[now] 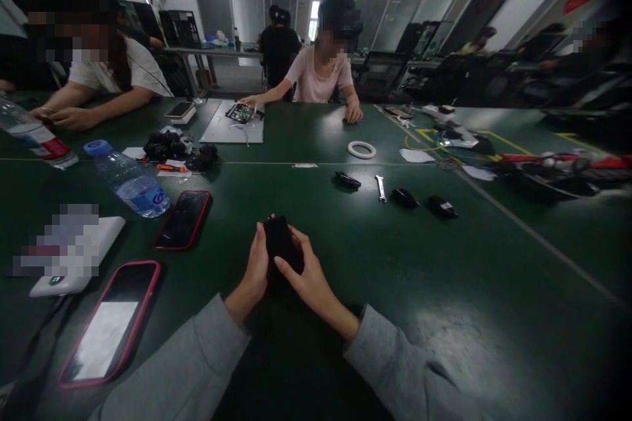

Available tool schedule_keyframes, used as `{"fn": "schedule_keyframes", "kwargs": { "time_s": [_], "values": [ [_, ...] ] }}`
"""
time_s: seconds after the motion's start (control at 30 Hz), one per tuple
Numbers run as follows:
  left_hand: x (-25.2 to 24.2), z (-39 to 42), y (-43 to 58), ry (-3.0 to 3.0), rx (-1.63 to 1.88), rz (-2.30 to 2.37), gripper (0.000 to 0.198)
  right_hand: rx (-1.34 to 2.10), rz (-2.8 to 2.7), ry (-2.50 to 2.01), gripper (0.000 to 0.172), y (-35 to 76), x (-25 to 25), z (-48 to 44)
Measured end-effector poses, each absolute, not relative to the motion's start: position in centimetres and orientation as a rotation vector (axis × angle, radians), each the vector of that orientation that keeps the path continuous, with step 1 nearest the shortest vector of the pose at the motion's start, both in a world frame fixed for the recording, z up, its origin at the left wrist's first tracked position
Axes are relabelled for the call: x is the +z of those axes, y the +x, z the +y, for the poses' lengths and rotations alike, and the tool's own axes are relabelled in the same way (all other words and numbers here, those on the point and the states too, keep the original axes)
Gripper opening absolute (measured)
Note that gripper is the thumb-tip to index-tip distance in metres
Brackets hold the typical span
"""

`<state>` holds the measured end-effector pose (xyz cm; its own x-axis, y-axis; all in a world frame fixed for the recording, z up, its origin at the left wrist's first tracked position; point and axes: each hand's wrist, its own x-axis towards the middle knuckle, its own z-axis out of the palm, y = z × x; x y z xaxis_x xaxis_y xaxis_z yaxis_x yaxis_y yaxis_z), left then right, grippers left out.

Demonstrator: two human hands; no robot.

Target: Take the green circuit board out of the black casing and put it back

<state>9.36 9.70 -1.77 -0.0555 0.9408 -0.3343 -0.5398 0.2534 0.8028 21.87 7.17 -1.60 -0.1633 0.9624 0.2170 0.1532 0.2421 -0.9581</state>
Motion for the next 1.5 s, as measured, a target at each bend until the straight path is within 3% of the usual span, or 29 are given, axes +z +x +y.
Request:
{"fn": "schedule_keyframes", "kwargs": {
  "time_s": [0.5, 0.8, 1.5],
  "values": [
    [-1.8, 10.1, 8.5, 0.4, 1.17, 0.799, 0.069, 0.981, -1.626, -1.095, 0.068, 21.8, -1.7, 6.7],
    [-2.1, 10.1, 8.5, 0.396, 1.188, 0.784, 0.066, 1.044, -1.542, -1.06, 0.06, 21.7, -2.0, 6.9],
    [-1.8, 9.9, 8.4, 0.384, 1.193, 0.802, 0.068, 1.015, -1.591, -1.099, 0.06, 21.7, -1.8, 6.6]
  ]
}}
